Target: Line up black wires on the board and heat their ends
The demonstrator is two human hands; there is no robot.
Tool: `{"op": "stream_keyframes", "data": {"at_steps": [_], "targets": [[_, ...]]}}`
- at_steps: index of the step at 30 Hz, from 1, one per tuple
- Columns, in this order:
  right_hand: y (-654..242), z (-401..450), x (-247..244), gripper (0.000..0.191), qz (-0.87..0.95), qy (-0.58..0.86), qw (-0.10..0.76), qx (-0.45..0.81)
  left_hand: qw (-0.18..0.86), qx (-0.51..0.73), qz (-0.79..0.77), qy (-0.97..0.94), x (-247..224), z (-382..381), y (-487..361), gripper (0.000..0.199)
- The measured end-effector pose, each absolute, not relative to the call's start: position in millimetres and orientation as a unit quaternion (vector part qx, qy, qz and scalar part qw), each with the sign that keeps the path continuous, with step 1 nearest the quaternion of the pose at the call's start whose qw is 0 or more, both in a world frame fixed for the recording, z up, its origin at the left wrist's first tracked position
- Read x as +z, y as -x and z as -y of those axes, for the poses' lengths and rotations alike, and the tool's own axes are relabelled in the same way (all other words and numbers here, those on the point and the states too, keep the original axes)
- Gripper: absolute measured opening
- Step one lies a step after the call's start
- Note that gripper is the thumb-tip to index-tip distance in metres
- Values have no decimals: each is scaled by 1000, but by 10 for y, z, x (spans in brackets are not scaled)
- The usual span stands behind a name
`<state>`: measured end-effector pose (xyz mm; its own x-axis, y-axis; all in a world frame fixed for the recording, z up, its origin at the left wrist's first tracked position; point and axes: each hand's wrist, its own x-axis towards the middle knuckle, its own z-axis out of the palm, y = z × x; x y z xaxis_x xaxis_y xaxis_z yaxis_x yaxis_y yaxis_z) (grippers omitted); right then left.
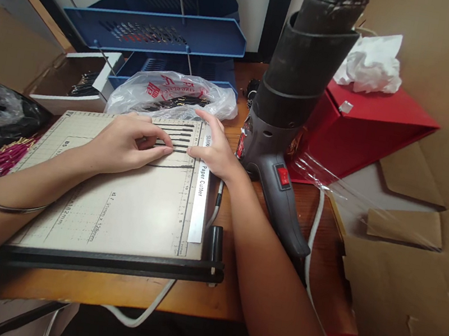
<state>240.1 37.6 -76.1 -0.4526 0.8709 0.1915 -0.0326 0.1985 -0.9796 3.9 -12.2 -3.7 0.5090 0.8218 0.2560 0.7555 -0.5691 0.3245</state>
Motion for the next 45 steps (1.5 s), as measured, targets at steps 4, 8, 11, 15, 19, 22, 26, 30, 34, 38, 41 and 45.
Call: {"op": "stream_keyframes", "data": {"at_steps": [4,8,11,15,19,22,26,30,34,38,41,45], "targets": [[-2400,-366,-747,94,651,325,413,549,87,193,-456,-865,-42,120,-44,30],[-2403,-369,-751,94,649,325,414,550,82,198,-455,-864,-52,119,-43,30],[-2406,-368,-751,94,649,322,417,549,79,198,-454,-865,-57,116,-39,31],[-2402,-353,-736,94,644,322,413,557,79,197,-452,-866,-59,111,-41,32],[-2396,-342,-727,96,642,321,411,562,81,199,-453,-866,-56,110,-46,31],[-2398,-342,-728,95,643,321,412,560,83,198,-450,-867,-53,113,-50,30],[-2404,-341,-726,93,649,321,410,555,80,197,-449,-868,-56,115,-53,30],[-2403,-340,-723,93,653,321,411,548,76,197,-450,-868,-66,112,-51,28],[-2404,-342,-725,93,656,322,411,545,77,200,-447,-868,-70,112,-50,27],[-2408,-348,-727,93,656,321,412,544,79,201,-445,-869,-74,116,-51,27],[-2407,-348,-723,93,654,321,414,546,79,205,-441,-870,-77,117,-52,27],[-2402,-341,-716,92,651,322,412,550,80,199,-442,-871,-71,117,-57,28]]}}
